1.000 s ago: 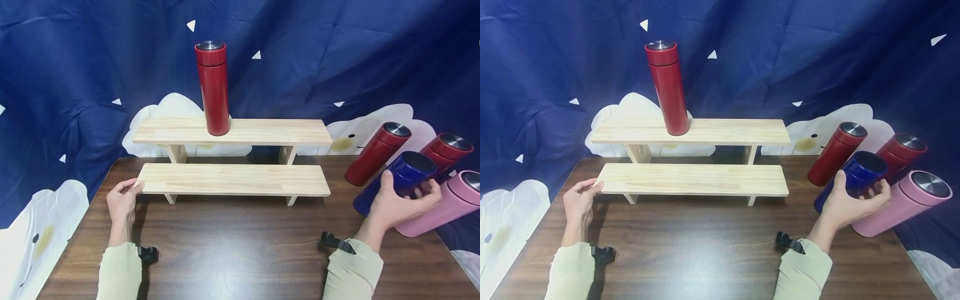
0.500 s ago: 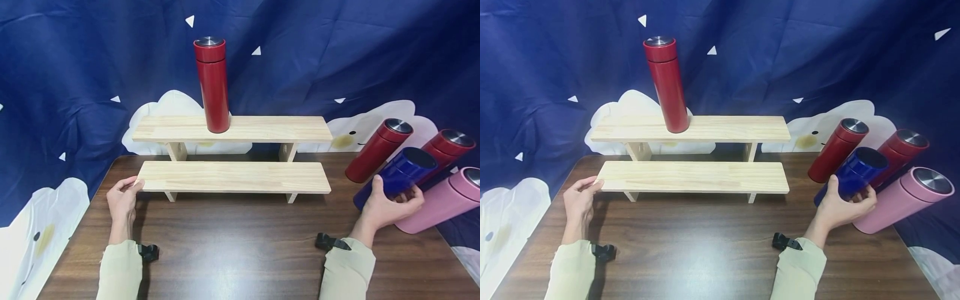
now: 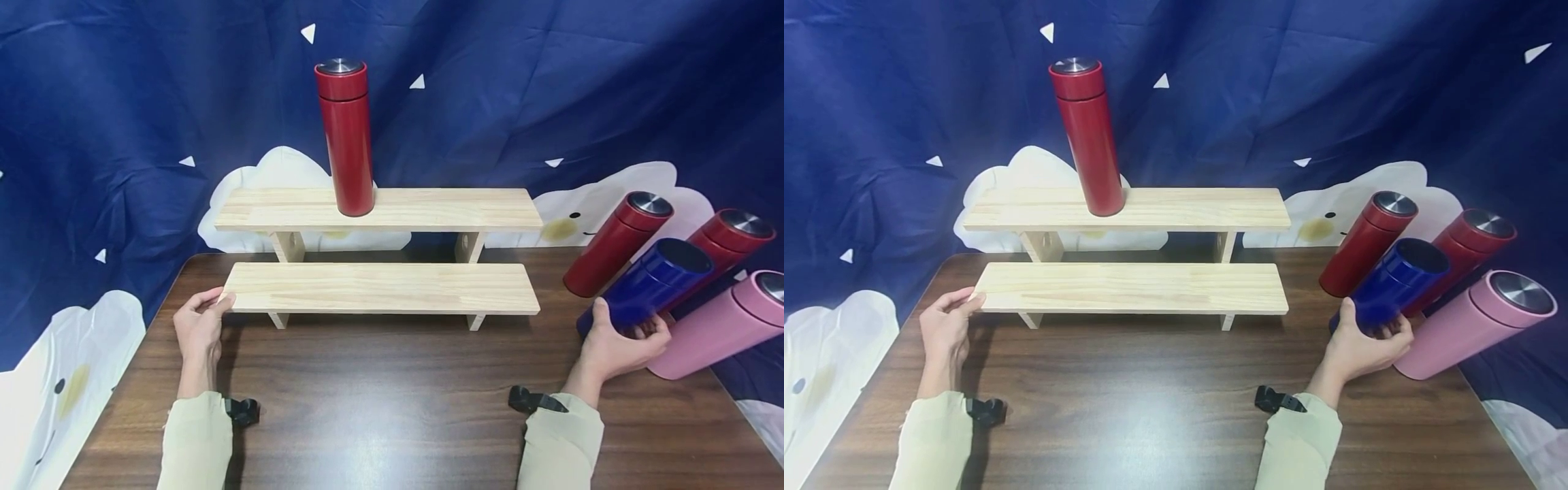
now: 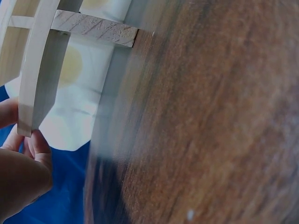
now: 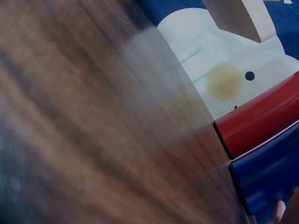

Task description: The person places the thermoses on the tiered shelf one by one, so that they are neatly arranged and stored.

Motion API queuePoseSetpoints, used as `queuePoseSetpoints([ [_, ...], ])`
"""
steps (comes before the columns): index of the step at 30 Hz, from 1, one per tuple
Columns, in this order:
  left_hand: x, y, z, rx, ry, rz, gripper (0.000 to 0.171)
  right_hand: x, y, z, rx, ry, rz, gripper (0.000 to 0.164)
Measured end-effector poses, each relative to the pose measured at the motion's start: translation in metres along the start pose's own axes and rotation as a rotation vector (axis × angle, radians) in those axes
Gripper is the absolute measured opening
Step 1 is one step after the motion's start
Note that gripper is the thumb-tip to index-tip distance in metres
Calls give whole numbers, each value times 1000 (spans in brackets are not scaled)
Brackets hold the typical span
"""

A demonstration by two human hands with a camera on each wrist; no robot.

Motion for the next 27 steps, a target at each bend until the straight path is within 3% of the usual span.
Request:
queuePoseSetpoints([
  [12,1,2,-1,10,-41,-2,24,-16,1,-1,63,-61,123,76],
  [21,2,2,-1,20,-50,-16,24,-16,2,3,65,122,143,74],
  [27,2,2,0,22,-59,-2,27,-10,0,8,95,126,92,73],
])
Point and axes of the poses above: each hand's wrist, its own y-axis towards the middle knuckle, its own z-axis out of the palm, x = y × z, the point moved 7 cm from there along y, towards the middle knuckle, and after that the axes turned 6 degrees about x, right-handed, at the moved point
